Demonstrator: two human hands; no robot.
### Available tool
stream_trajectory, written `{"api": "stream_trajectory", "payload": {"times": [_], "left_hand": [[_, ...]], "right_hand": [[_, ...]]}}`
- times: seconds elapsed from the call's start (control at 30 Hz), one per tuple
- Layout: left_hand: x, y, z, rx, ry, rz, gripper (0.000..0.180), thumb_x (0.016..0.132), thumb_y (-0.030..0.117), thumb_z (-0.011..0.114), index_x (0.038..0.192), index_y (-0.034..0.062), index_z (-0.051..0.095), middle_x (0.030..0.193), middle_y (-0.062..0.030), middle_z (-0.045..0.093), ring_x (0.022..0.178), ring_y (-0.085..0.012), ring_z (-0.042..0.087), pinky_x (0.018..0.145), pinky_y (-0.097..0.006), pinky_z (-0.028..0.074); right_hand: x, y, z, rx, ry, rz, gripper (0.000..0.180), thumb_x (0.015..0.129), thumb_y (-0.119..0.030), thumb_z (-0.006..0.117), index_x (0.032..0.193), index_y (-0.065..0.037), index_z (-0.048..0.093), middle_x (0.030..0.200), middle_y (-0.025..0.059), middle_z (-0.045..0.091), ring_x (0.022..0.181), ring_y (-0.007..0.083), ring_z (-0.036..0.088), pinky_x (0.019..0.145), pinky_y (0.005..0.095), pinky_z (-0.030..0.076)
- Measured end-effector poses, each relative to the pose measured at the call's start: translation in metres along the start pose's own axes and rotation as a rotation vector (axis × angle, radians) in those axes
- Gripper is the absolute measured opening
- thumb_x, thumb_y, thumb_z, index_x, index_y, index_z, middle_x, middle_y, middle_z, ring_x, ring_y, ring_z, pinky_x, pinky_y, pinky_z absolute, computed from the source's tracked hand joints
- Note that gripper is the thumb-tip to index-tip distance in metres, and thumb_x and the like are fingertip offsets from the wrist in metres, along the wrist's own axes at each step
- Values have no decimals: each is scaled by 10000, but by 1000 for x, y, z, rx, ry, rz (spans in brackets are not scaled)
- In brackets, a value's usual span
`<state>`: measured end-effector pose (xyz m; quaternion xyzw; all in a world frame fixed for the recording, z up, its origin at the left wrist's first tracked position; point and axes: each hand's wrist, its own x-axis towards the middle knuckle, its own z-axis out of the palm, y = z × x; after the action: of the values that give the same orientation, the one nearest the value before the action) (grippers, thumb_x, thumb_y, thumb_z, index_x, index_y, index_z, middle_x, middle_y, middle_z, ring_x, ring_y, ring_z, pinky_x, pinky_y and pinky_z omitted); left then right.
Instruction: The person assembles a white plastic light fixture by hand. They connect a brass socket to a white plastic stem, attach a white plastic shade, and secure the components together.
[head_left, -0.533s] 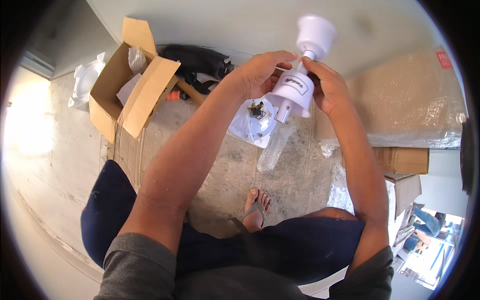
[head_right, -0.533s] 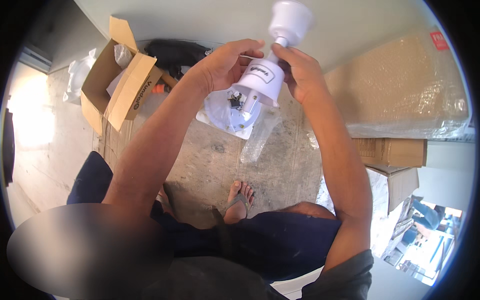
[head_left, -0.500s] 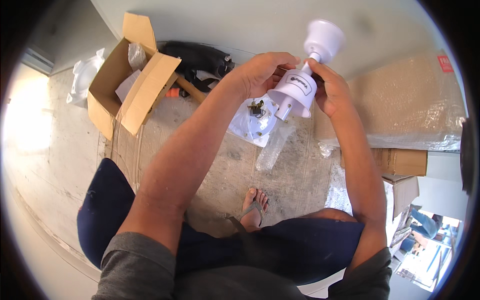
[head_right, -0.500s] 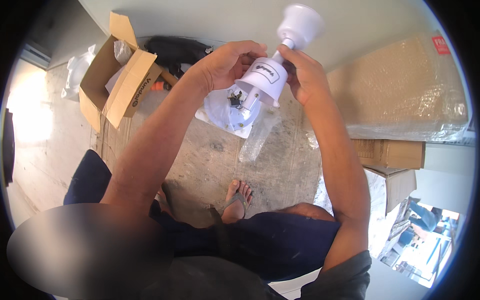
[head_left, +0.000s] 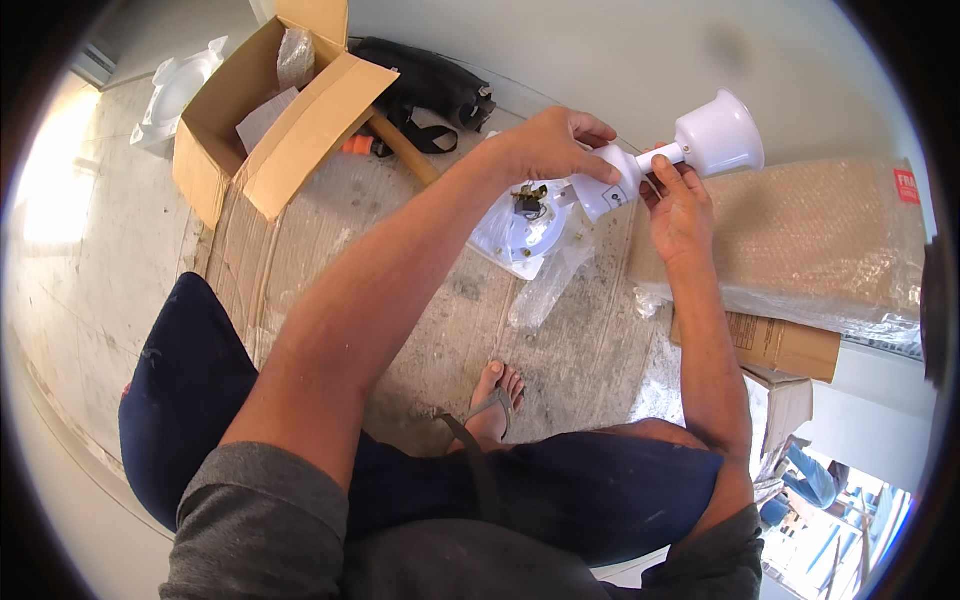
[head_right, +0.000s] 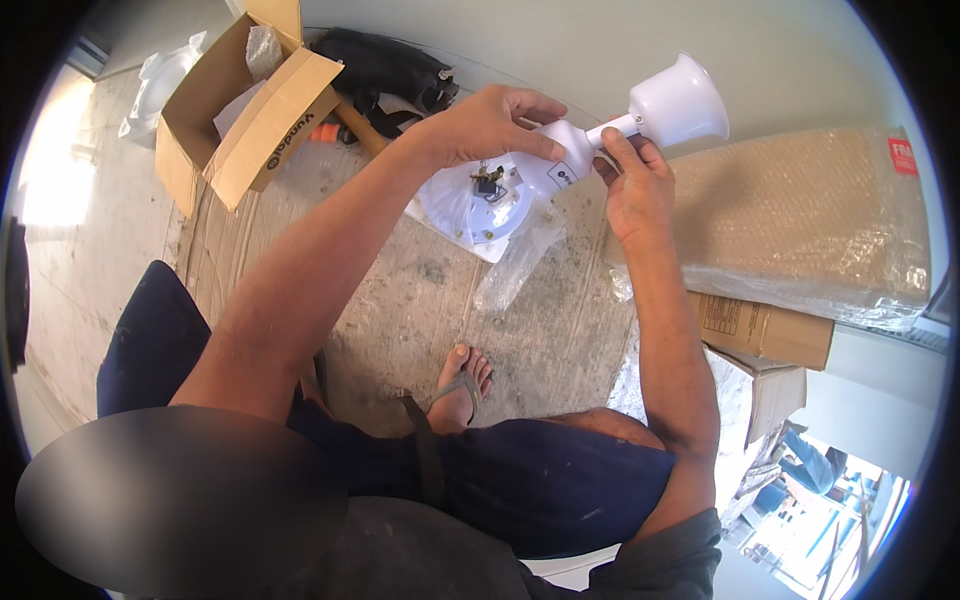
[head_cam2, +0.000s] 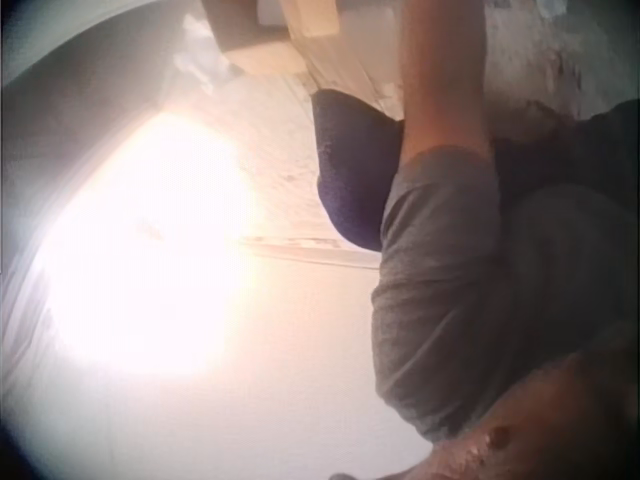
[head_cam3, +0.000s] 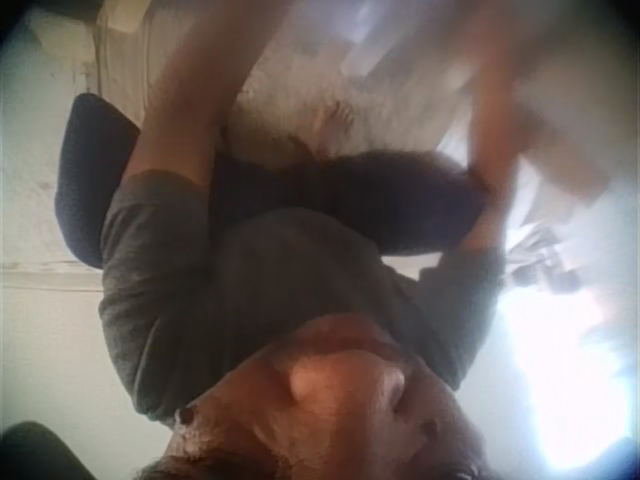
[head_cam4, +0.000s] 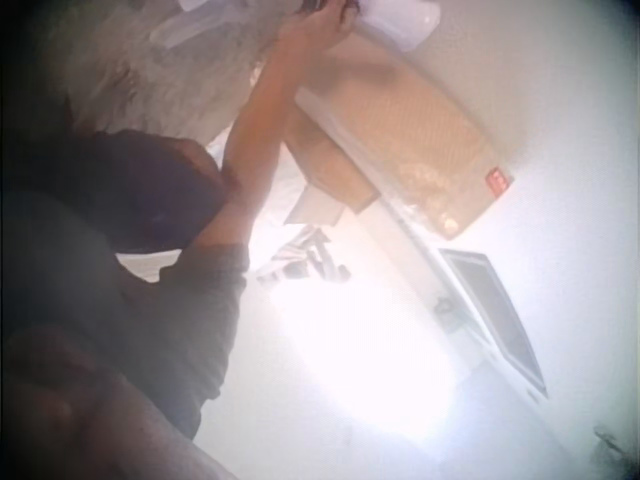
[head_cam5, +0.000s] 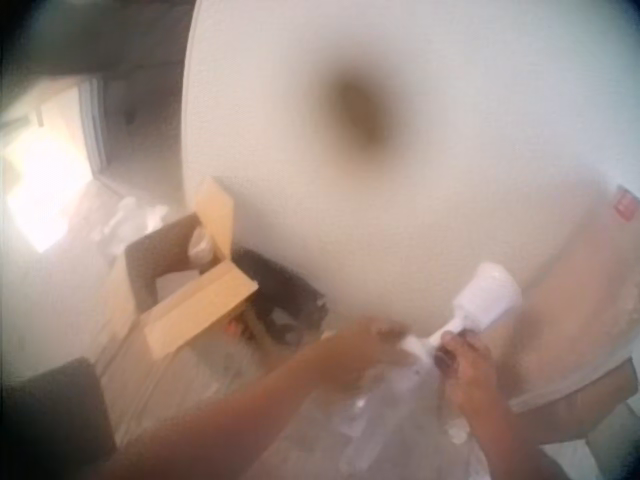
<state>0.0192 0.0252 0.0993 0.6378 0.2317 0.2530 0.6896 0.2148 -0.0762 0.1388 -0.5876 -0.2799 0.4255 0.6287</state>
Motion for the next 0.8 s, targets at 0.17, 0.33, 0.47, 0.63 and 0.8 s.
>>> {"api": "stream_trajectory", "payload": {"times": [0.17,0.33,0.47,0.63,0.8], "left_hand": [[-1,-10,-12,92,-71,27,724,745,254,858,1361,-16,589,1291,-217,650,1225,-323,615,1042,-387,480],[-2,-11,-14,166,-37,31,674,747,235,840,1340,7,616,1262,-207,669,1220,-307,622,1033,-381,489],[-2,-16,-18,188,-24,23,661,747,229,836,1332,8,622,1265,-200,668,1220,-302,622,1034,-379,489],[1,-32,-20,188,-30,53,665,736,231,841,1329,16,628,1277,-205,660,1208,-308,624,1045,-380,479],[3,-30,-21,261,-48,66,679,722,238,843,1334,34,630,1298,-204,651,1207,-327,621,1045,-379,478]], "right_hand": [[-5,11,1,-73,-99,-103,274,862,18,759,1114,-1,653,1077,75,662,1012,194,635,872,361,525],[-4,18,2,-70,-102,-112,264,875,24,741,1117,-12,642,1078,79,651,1013,199,634,891,364,529],[-3,26,5,-54,-126,-102,273,878,43,726,1126,-15,629,1078,78,644,1021,202,635,894,361,529],[-5,36,5,-40,-73,-92,285,880,58,716,1142,1,619,1093,97,645,1032,205,637,906,352,532],[-12,38,7,-73,-5,-95,298,888,49,716,1163,18,605,1118,113,646,1053,220,640,955,356,539]]}}
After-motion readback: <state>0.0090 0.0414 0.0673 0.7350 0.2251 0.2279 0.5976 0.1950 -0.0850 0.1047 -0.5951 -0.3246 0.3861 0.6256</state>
